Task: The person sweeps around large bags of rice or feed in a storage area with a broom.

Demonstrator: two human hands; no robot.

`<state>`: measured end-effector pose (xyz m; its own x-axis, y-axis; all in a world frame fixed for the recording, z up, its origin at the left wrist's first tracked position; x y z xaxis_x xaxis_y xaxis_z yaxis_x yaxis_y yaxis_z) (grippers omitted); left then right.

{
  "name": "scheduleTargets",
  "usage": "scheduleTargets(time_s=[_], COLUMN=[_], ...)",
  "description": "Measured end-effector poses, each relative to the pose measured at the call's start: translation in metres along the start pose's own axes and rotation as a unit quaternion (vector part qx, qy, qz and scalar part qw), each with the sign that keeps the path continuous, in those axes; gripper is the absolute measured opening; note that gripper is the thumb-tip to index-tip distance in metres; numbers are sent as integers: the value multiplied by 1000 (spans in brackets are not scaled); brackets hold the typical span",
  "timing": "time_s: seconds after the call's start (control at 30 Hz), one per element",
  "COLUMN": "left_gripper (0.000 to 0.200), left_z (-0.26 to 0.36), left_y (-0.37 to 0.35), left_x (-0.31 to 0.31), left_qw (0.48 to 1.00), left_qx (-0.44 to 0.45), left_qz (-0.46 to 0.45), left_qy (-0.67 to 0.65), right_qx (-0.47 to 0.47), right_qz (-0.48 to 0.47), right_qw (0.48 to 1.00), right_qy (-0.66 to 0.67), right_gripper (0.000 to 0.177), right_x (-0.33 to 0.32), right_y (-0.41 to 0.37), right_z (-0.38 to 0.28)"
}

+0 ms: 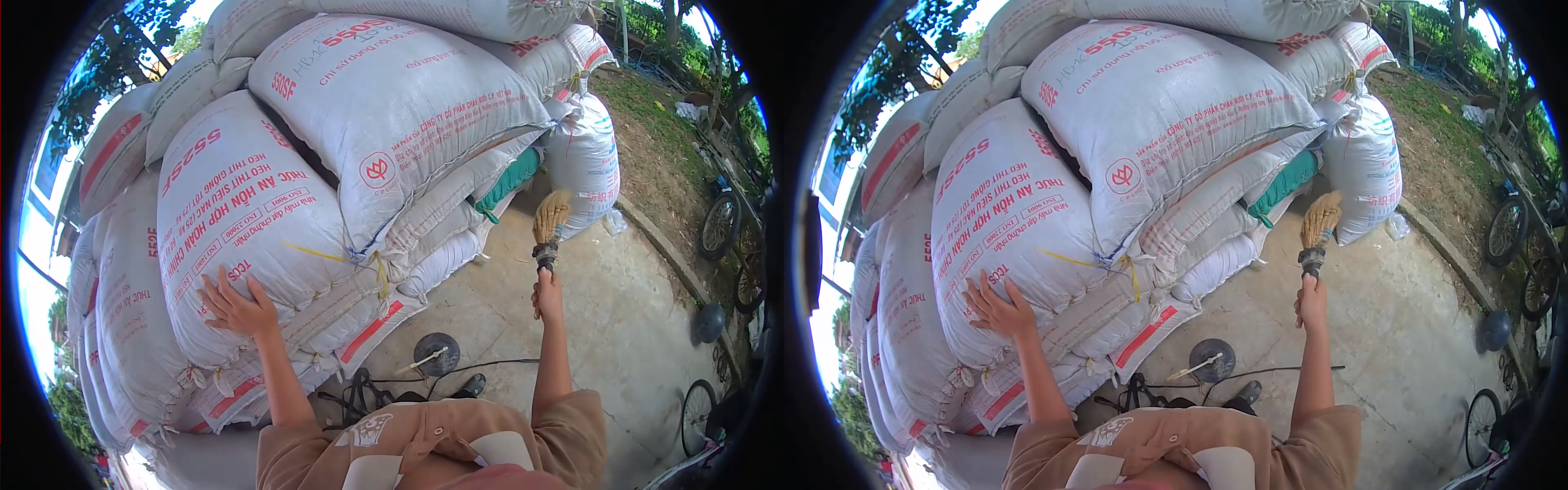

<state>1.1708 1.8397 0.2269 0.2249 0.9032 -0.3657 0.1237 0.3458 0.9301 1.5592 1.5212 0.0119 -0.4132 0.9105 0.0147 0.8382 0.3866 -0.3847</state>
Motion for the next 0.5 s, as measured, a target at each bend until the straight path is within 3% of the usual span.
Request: scheduleTargets(time_s=[0.13,0.27,0.3,0.37,0.4,0.43,0.47,0.5], left_gripper=[48,47,47,46,46,45,45,45], left_z=[5,5,5,8,9,10,10,10], left_y=[2,0,0,1,1,1,0,0], left_x=[2,2,2,2,0,-1,-2,-2], left_qw=[1000,1000,1000,1000,1000,1000,1000,1000], left_qx=[-8,-10,-9,-5,-2,-1,3,4], left_qz=[6,5,8,12,15,16,15,17], left_qy=[-8,-7,-6,-6,-6,-5,-8,-5], right_qx=[-3,-200,-197,-502,-499,-321,-133,-132], right_qz=[-20,-200,-199,-143,-140,-200,-251,-248], right_qw=[999,957,958,840,843,919,956,957], right_qy=[28,-56,-55,-146,-144,-109,-69,-68], right_gripper=[30,49,49,37,37,33,32,32], right_x=[2,50,58,75,76,72,67,63], right_y=[-24,-53,-46,-28,-4,31,53,62], right_z=[-4,-37,-38,-45,-32,-7,9,2])
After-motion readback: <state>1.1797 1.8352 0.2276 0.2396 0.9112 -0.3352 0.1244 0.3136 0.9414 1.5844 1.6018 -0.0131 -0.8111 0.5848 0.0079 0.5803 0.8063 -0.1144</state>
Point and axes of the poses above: each hand's wrist, its own y-axis towards the middle knuckle, its own x-axis out of the palm, z = x × y, the point moved 3 cm from there along y, towards the middle knuckle, and after that the axes turned 3 degrees about x, right-handed, at the moved point
